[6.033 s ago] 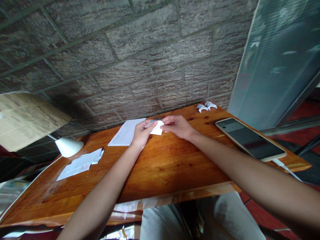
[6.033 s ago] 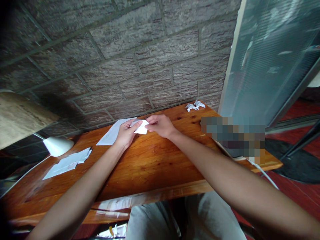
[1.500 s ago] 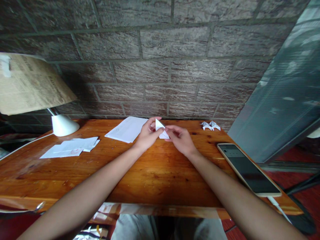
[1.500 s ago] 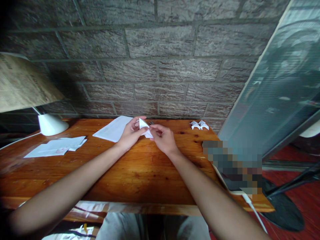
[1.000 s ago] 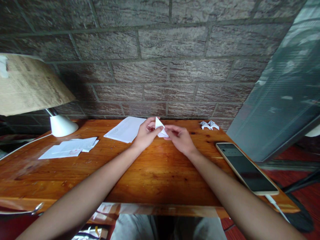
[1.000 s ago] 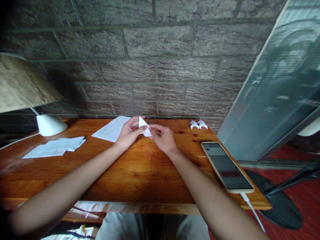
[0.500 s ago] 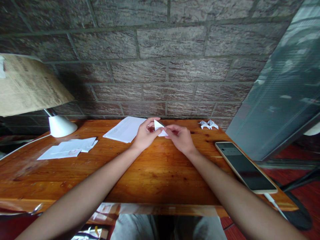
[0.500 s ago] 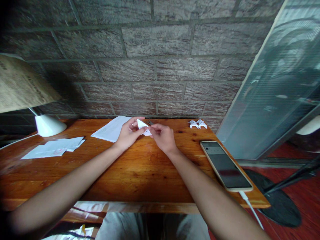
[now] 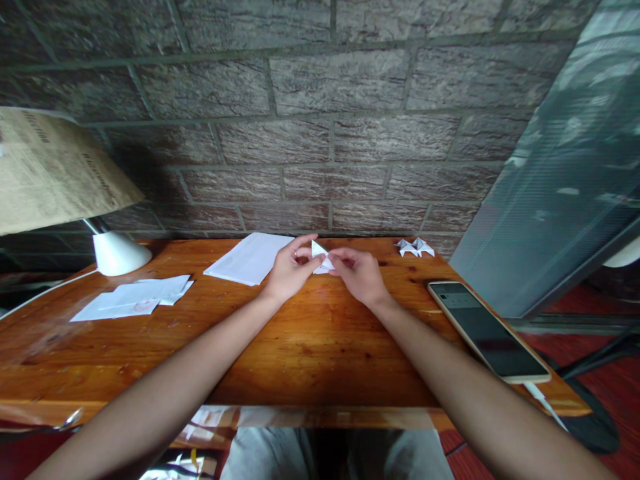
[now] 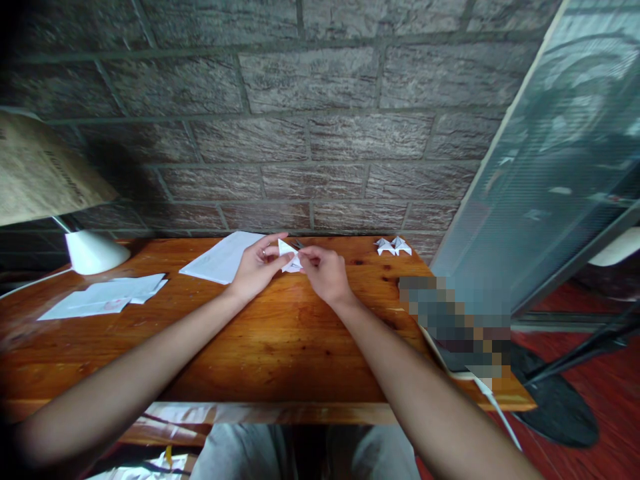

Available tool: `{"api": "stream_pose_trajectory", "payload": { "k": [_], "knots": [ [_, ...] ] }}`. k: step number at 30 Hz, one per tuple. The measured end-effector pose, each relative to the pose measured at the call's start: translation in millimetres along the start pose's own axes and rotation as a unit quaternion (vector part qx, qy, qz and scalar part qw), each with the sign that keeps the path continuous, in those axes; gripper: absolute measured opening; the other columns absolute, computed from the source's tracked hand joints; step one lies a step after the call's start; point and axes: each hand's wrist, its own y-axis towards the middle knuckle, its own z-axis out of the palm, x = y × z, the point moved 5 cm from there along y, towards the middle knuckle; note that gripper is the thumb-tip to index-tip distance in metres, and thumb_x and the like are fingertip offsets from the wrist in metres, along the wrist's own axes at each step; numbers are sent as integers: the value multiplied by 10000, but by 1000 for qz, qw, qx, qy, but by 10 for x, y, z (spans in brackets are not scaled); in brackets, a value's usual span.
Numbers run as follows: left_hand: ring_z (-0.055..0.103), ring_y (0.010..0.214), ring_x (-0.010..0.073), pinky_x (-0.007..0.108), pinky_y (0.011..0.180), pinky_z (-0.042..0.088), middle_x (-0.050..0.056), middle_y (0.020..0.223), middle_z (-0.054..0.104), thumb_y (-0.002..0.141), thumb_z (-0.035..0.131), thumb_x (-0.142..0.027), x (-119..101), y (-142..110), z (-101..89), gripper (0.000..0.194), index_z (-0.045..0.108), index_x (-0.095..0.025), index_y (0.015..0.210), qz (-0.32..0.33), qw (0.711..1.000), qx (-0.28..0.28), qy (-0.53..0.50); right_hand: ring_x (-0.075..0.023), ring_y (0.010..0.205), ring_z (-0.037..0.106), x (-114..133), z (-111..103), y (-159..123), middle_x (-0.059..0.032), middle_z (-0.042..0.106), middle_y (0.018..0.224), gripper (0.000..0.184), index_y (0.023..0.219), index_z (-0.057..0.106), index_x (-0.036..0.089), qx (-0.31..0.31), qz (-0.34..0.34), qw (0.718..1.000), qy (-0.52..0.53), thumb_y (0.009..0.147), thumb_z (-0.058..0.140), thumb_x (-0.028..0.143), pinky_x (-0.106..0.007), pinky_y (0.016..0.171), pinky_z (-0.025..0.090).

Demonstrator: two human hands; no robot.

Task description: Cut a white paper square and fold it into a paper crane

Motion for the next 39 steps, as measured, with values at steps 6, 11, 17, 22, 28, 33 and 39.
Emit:
{"api": "stream_pose_trajectory", "payload": {
  "k": [6, 11, 17, 22, 28, 33, 39],
  "knots": [
    [600, 622, 147, 278, 681, 471, -25, 652, 664, 656, 769, -287, 45, 16, -22, 445, 644, -179, 1069, -14, 999, -29, -28, -176, 764, 695, -30, 25, -12, -4, 724, 849, 206, 893, 728, 220, 47, 51, 997, 30, 738, 693, 351, -328, 634, 632],
    [605, 616, 148, 277, 652, 476, -13, 679, 675, 645, 778, -309, 77, 31, -41, 455, 624, -172, 1050, -35, 996, -44, -64, -166, 769, 696, -60, 45, -20, -4, 731, 852, 194, 851, 737, 201, 68, 48, 996, 34, 747, 694, 359, -307, 663, 630],
    [611, 669, 134, 257, 661, 475, -6, 772, 682, 662, 764, -268, 60, 29, -13, 516, 581, -173, 1135, -8, 999, 4, -41, -186, 743, 716, -16, 15, -13, -29, 759, 867, 187, 894, 756, 191, 51, 7, 997, -63, 817, 630, 306, -319, 728, 603],
    [566, 622, 112, 233, 609, 439, -25, 715, 639, 678, 748, -251, 55, 21, -14, 474, 590, -167, 1117, 3, 1000, 2, -27, -206, 760, 726, 41, -8, -32, -27, 768, 840, 190, 907, 766, 203, 35, -10, 992, -124, 837, 619, 302, -306, 726, 588],
    [556, 612, 108, 230, 598, 426, -28, 697, 634, 676, 750, -258, 41, 9, 6, 453, 609, -161, 1096, 5, 1000, 4, -22, -213, 797, 731, 27, -22, -26, -7, 772, 861, 186, 940, 769, 236, 13, -27, 991, -128, 828, 634, 297, -302, 723, 594],
    [610, 680, 134, 257, 656, 471, 3, 779, 679, 674, 752, -295, 55, 1, 35, 418, 621, -161, 1047, -5, 999, -2, -38, -199, 766, 730, 12, -7, -15, 5, 770, 887, 212, 999, 757, 254, 1, -36, 993, -116, 834, 635, 307, -316, 747, 597],
    [631, 690, 146, 276, 675, 499, 12, 787, 694, 649, 776, -296, 92, 15, 8, 430, 635, -149, 1028, -11, 999, -16, -38, -203, 798, 732, 40, -7, -19, 3, 769, 876, 178, 945, 756, 254, -7, -48, 990, -133, 845, 623, 321, -302, 741, 594]
  ]
}}
